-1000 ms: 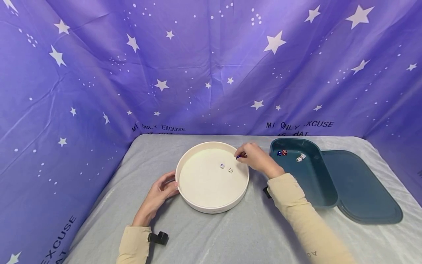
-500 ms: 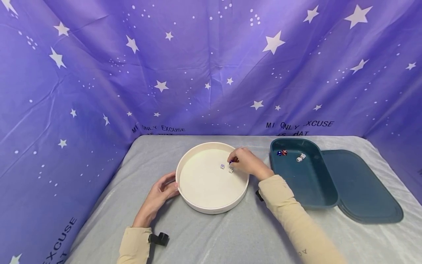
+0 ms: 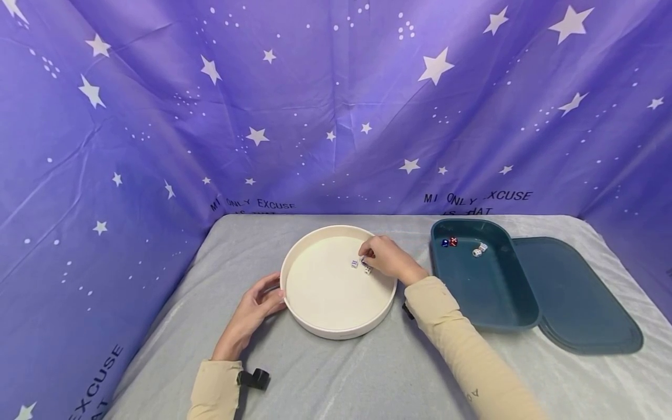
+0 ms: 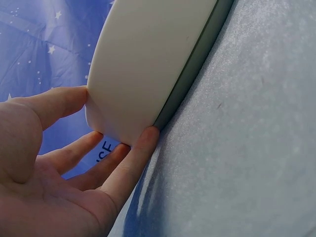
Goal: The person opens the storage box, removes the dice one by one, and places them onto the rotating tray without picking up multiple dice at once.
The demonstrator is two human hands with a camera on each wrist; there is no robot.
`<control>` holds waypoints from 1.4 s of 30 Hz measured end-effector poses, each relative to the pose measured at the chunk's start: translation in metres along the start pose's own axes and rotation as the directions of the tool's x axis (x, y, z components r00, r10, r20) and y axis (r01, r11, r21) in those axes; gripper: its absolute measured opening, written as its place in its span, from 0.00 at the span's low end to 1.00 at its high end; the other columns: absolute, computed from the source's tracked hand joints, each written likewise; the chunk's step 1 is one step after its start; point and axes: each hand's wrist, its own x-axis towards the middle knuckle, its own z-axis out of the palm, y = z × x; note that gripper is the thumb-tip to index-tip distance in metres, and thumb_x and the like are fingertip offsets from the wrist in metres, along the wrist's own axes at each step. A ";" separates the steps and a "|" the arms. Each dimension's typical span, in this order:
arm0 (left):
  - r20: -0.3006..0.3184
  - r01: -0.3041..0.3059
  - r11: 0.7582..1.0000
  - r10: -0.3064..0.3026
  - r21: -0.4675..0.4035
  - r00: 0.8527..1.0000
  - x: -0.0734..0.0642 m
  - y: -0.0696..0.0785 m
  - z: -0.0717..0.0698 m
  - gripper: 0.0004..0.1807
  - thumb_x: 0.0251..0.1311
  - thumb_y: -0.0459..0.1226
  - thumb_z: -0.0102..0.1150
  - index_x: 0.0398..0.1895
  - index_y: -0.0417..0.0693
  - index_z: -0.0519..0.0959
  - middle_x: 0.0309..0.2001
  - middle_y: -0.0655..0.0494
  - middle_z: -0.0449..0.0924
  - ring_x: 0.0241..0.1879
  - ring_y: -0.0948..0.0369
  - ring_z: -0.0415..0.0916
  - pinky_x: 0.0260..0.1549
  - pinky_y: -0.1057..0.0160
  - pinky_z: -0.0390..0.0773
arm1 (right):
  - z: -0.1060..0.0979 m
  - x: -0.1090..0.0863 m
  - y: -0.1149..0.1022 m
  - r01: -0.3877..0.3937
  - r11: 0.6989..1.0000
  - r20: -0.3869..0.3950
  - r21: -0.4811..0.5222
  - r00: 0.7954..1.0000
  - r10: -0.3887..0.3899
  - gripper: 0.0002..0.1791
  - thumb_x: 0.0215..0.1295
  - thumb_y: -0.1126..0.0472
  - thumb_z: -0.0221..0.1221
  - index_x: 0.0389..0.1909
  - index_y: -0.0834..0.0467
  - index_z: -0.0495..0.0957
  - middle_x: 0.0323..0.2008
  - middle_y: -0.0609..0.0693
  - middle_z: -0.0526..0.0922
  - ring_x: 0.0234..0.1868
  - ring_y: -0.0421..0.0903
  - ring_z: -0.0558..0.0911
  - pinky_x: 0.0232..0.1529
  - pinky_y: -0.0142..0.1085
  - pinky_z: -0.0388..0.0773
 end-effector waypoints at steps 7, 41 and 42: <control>0.030 -0.014 1.000 0.015 -0.011 0.999 0.002 0.001 0.002 0.31 0.68 0.32 0.59 0.71 0.36 0.62 0.69 0.35 0.64 0.61 0.52 0.74 0.55 0.60 0.83 | -0.007 -0.003 0.001 -0.022 1.000 -0.003 0.010 1.000 0.022 0.07 0.61 0.74 0.61 0.39 0.66 0.85 0.35 0.55 0.86 0.37 0.47 0.83 0.41 0.37 0.85; 0.009 -0.003 1.000 0.003 0.000 1.000 0.000 0.001 0.001 0.31 0.68 0.31 0.59 0.72 0.36 0.62 0.69 0.36 0.64 0.63 0.49 0.72 0.55 0.61 0.83 | -0.060 -0.026 0.009 -0.056 0.997 -0.014 -0.060 0.998 0.056 0.15 0.66 0.69 0.61 0.53 0.66 0.80 0.44 0.61 0.85 0.45 0.54 0.83 0.48 0.47 0.85; 0.004 0.001 1.000 -0.001 0.001 1.000 0.001 0.001 0.000 0.31 0.67 0.32 0.59 0.71 0.37 0.62 0.69 0.37 0.64 0.62 0.51 0.74 0.55 0.61 0.83 | -0.061 -0.027 0.011 -0.051 0.997 -0.019 -0.060 0.999 0.050 0.15 0.66 0.69 0.61 0.52 0.66 0.80 0.44 0.61 0.85 0.45 0.54 0.83 0.48 0.47 0.84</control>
